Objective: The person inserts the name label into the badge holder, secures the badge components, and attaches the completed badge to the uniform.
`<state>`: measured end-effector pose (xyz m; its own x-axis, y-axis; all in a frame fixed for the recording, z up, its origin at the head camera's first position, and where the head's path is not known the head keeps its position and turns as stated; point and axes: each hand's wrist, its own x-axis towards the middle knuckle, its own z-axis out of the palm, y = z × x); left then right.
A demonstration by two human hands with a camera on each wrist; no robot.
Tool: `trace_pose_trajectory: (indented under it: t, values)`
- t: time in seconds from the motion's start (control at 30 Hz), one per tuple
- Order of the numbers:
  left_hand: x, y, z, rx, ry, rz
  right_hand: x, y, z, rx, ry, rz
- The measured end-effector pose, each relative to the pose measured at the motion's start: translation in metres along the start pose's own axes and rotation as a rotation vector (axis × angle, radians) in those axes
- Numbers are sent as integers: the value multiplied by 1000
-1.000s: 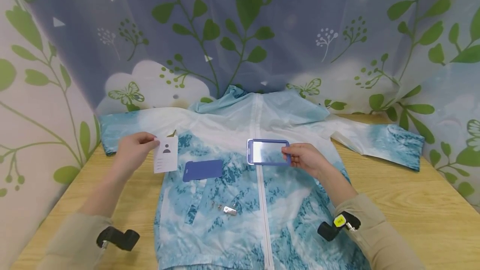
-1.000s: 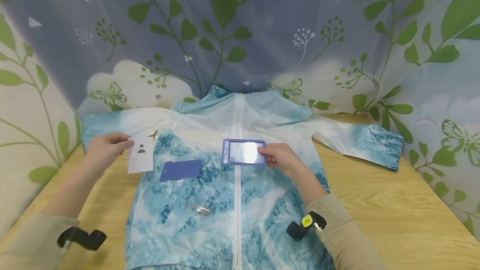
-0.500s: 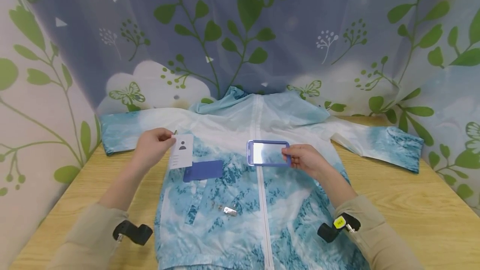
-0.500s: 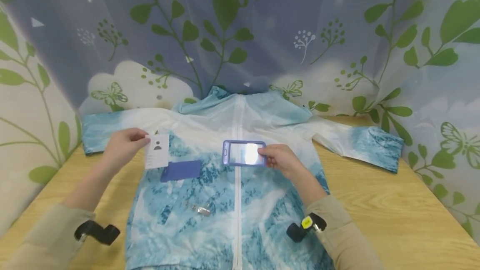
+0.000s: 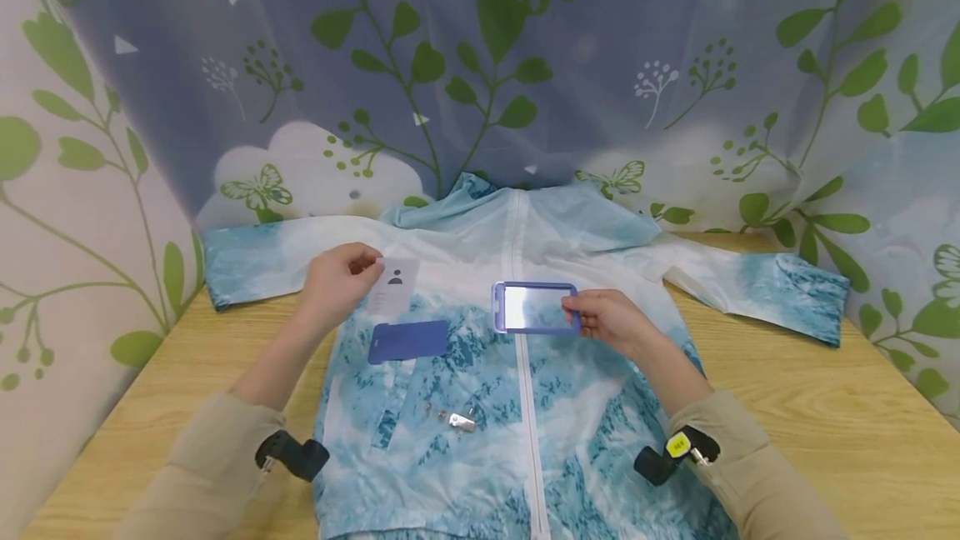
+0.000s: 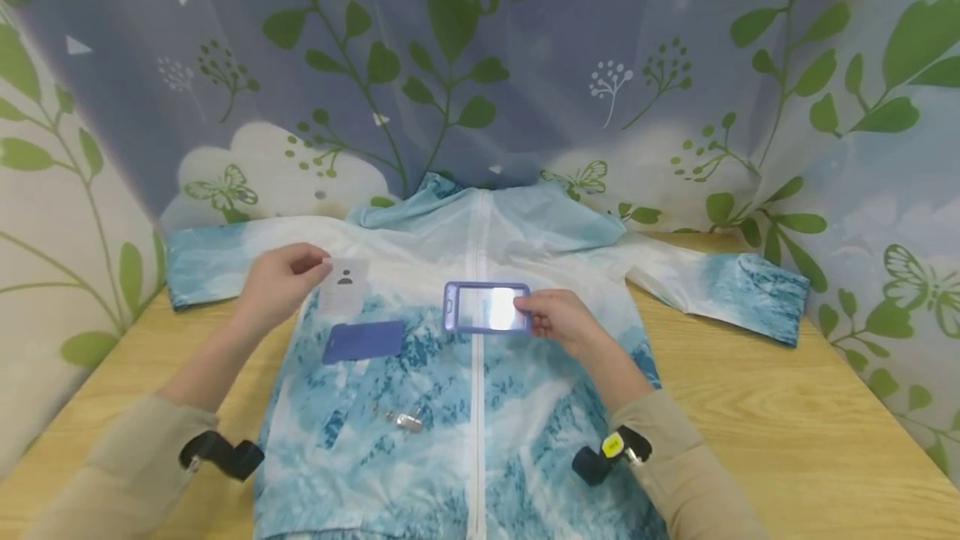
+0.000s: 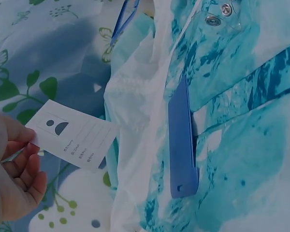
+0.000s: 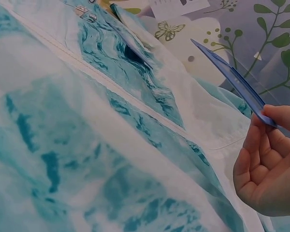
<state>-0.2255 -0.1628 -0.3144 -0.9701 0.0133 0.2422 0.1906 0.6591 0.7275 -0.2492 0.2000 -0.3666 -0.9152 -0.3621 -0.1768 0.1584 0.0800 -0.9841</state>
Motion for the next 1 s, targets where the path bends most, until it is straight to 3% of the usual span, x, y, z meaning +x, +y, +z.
trace_pose_trajectory:
  t: [0.2,0.3,0.6,1.0]
  values:
    - [0,3,8,-40,8,45,1,0,1,4,3,7]
    - [-1,7,12,-42,32,107,2,0,2,-1,6,11]
    - [-3,15,25,23,79,450,3,1,1,2,3,6]
    - [0,22,45,-29,232,895,1,-1,1,10,13,18]
